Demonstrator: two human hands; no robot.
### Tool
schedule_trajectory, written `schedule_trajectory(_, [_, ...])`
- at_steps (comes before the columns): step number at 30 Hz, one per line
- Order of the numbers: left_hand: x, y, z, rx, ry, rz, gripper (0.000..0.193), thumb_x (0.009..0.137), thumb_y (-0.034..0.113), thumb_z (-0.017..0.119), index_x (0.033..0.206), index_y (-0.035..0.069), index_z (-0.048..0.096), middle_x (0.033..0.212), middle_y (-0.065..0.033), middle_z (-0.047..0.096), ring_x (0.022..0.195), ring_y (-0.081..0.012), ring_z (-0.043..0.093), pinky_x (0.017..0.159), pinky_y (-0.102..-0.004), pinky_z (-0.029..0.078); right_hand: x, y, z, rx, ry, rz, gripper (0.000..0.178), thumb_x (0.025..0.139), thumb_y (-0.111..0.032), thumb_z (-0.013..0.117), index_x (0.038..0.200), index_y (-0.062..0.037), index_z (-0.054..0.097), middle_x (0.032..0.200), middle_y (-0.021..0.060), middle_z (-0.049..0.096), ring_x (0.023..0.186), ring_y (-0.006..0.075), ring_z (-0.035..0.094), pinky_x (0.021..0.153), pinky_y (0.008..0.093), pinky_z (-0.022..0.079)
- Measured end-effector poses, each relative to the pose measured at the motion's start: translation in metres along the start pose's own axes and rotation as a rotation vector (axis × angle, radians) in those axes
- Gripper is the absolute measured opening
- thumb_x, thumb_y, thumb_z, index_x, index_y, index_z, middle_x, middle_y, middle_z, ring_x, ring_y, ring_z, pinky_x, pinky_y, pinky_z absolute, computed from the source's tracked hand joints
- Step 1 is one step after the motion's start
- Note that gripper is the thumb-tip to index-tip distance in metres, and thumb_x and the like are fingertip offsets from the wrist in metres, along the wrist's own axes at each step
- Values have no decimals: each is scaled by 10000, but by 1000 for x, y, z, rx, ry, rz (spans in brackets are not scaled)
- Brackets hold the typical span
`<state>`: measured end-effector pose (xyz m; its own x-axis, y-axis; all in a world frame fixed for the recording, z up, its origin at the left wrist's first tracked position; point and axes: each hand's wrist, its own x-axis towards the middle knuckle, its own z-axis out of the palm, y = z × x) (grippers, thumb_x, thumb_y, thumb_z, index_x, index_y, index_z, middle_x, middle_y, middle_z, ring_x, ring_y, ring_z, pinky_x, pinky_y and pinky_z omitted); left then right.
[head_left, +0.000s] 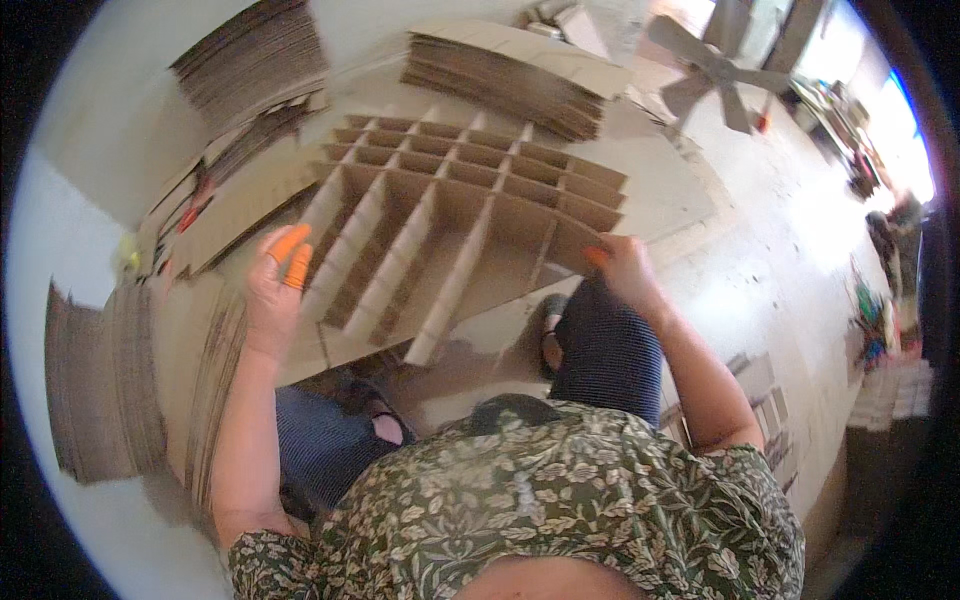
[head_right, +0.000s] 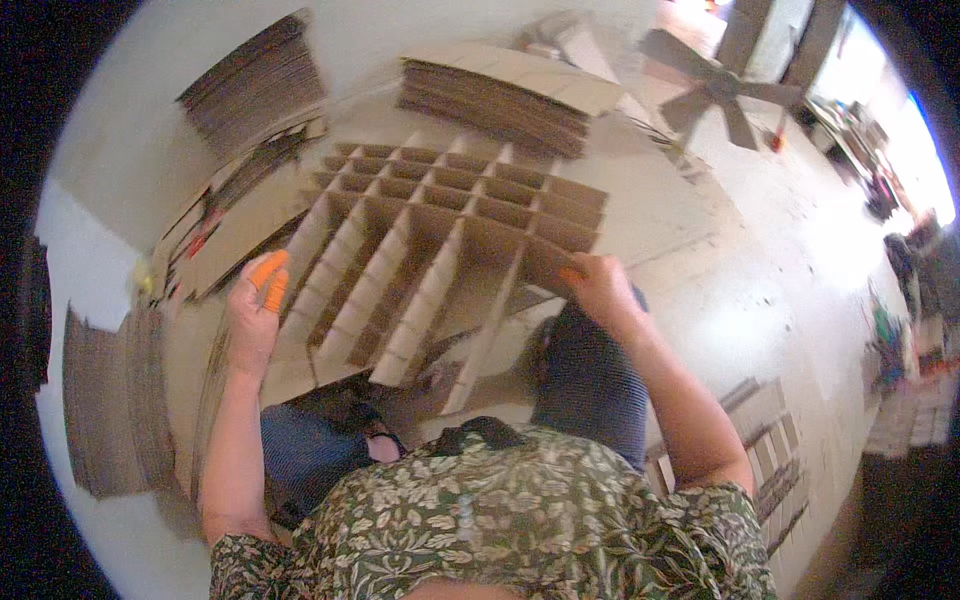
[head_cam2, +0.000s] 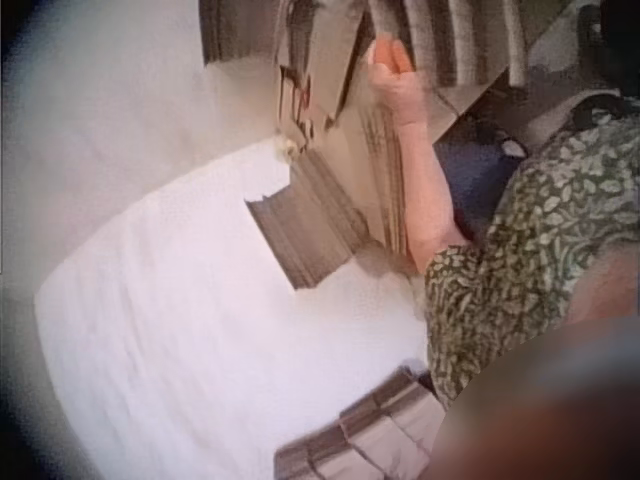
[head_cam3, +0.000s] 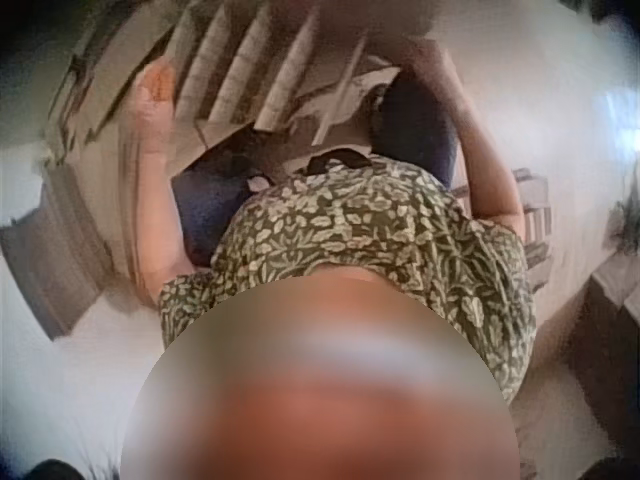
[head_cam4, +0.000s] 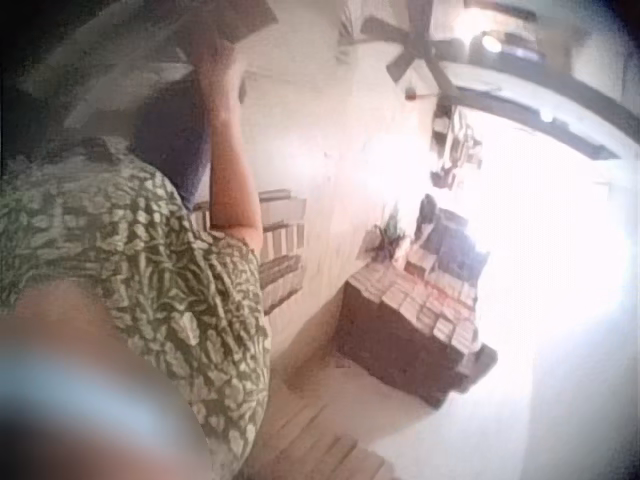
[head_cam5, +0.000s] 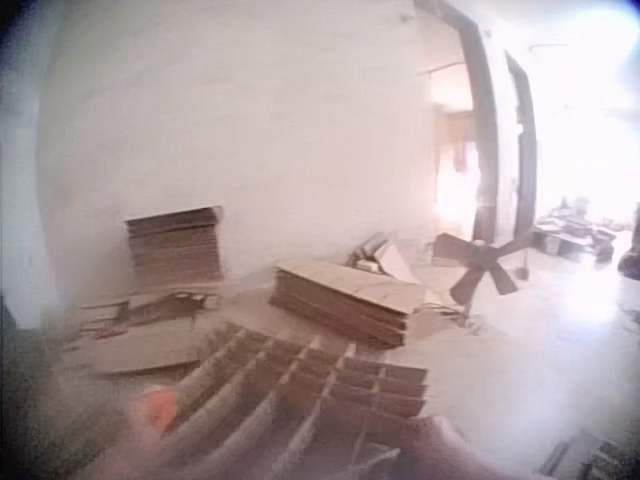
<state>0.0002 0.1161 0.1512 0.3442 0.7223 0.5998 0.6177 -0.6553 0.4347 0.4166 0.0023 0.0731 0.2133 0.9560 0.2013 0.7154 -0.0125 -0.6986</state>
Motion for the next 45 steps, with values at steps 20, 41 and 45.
schedule_trajectory(20, [-105,-228,-124,701,-340,-807,504,765,398,706,1077,13,613,1099,-216,592,988,-349,580,839,-428,459,11,55,16,-20,196,-50,198,815,-139,667,960,-4,663,859,170,679,731,219,641,664,325,472])
schedule_trajectory(41, [-13,29,-55,530,129,494,192,694,98,670,817,-48,648,993,-145,643,869,-296,624,734,-405,530,-11,-137,3,940,-309,75,498,939,-401,495,1125,54,575,947,132,671,792,211,667,717,329,543])
schedule_trajectory(45, [-9,82,-9,284,-24,692,264,620,142,664,823,-27,657,1056,-150,625,932,-295,606,793,-407,525,-2,-154,11,1213,-418,282,441,943,-346,503,1109,56,572,920,131,667,797,205,662,690,315,538])
